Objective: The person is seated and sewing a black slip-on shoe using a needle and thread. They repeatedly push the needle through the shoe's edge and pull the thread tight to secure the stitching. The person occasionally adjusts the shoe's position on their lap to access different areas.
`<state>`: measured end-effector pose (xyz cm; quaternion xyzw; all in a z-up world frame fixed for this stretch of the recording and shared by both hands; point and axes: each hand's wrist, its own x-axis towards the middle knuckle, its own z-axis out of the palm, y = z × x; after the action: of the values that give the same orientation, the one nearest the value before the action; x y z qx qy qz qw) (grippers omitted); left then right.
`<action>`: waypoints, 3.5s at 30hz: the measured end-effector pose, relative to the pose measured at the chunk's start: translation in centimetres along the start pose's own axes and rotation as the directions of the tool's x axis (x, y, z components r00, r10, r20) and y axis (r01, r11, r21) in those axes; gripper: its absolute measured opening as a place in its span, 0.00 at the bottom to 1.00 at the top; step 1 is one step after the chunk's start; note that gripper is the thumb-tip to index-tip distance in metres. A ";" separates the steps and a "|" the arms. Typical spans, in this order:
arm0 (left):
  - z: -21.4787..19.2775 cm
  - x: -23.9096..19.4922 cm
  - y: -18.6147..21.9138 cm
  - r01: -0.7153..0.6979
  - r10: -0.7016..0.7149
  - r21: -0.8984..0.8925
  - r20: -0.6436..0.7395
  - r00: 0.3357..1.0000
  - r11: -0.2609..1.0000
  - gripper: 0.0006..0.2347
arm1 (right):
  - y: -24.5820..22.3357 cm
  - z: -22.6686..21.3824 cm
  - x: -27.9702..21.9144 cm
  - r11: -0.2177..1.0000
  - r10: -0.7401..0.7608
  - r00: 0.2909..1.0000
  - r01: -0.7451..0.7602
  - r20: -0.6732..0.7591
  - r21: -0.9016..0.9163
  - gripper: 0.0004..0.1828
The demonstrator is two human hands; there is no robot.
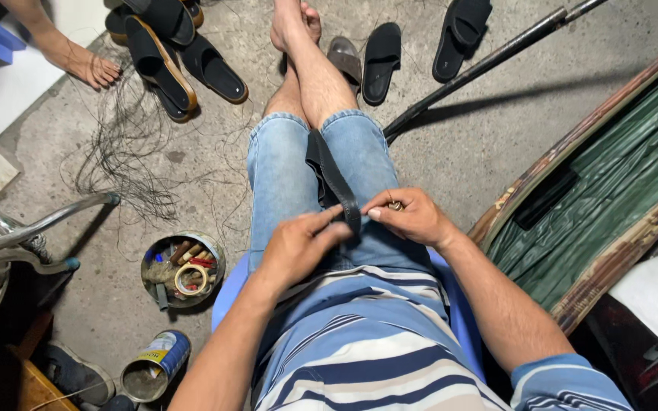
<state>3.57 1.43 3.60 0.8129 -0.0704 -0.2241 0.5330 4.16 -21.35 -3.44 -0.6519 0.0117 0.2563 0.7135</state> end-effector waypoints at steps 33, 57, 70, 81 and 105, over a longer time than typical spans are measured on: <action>3.5 -0.8 -3.7 -0.248 0.273 0.119 -0.283 0.919 0.961 0.08 | -11.3 1.8 0.1 0.395 -0.006 0.936 0.326 0.352 -0.859 0.11; 7.5 0.4 -3.6 -0.212 0.078 -0.199 -0.525 0.847 0.957 0.03 | -5.7 0.8 0.1 0.290 -0.179 0.962 0.253 0.208 -0.923 0.07; -0.6 -0.3 0.0 0.051 -0.031 -0.275 0.075 0.997 0.960 0.05 | -7.3 1.5 -1.0 0.405 -0.163 0.968 0.241 0.190 -0.882 0.08; 0.9 1.7 1.2 0.099 -0.105 0.089 0.067 0.992 0.991 0.12 | -7.6 1.7 -1.1 0.418 -0.165 0.962 0.268 0.218 -0.868 0.10; 1.3 -1.2 -2.0 0.030 -0.037 -0.146 -0.042 0.998 0.989 0.25 | -6.3 3.9 -0.7 0.993 -0.040 0.997 0.034 0.058 0.115 0.10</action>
<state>1.69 1.66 1.71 0.7778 -0.0284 -0.2193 0.5883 4.72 -18.08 3.17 -0.6023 -0.0073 0.2615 0.7542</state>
